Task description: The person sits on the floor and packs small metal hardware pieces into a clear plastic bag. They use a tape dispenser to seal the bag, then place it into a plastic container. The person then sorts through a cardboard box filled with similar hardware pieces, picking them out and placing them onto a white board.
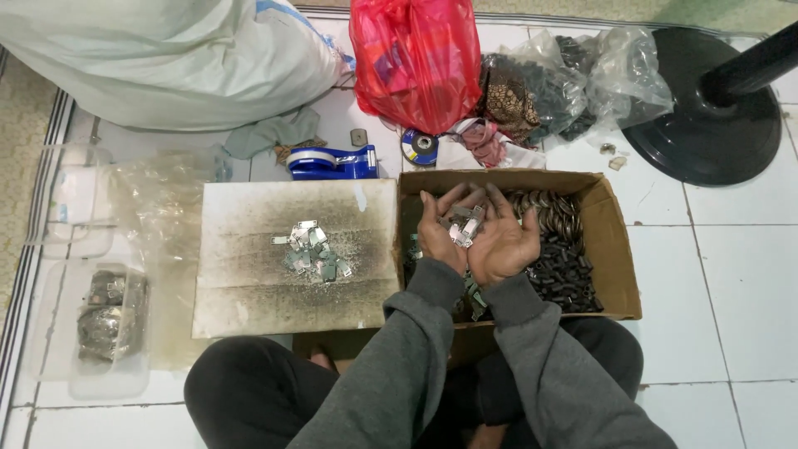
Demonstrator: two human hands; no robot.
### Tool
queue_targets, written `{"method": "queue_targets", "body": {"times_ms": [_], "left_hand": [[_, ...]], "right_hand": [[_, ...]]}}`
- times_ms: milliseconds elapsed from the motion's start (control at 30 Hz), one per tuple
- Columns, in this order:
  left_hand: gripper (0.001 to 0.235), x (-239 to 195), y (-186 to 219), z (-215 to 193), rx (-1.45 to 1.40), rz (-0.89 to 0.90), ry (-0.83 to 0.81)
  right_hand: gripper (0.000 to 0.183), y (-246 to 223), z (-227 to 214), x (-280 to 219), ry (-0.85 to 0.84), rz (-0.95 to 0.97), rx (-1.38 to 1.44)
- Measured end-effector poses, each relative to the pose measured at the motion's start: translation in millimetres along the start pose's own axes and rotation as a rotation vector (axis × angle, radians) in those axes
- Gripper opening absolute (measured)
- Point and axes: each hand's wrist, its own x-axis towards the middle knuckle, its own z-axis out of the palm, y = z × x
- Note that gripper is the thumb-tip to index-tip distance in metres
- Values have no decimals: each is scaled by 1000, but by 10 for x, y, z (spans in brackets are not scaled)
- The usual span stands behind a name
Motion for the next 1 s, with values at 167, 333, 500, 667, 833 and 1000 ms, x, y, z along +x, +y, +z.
{"method": "queue_targets", "body": {"times_ms": [167, 333, 500, 667, 833, 1000], "left_hand": [[82, -137, 105, 165, 34, 62, -20], [76, -213, 402, 177, 110, 192, 10], [66, -227, 751, 3, 157, 374, 96], [61, -512, 1418, -108, 168, 469, 228], [61, -565, 1865, -559, 312, 609, 273], [65, -545, 2121, -905, 416, 625, 248]], "right_hand": [[83, 91, -127, 122, -13, -29, 82], [83, 279, -50, 156, -93, -63, 9], [76, 640, 261, 1, -149, -34, -1], [75, 1256, 410, -122, -245, -1, -128], [68, 1945, 330, -121, -345, 54, -212], [67, 2348, 230, -177, -591, -9, -313]]}}
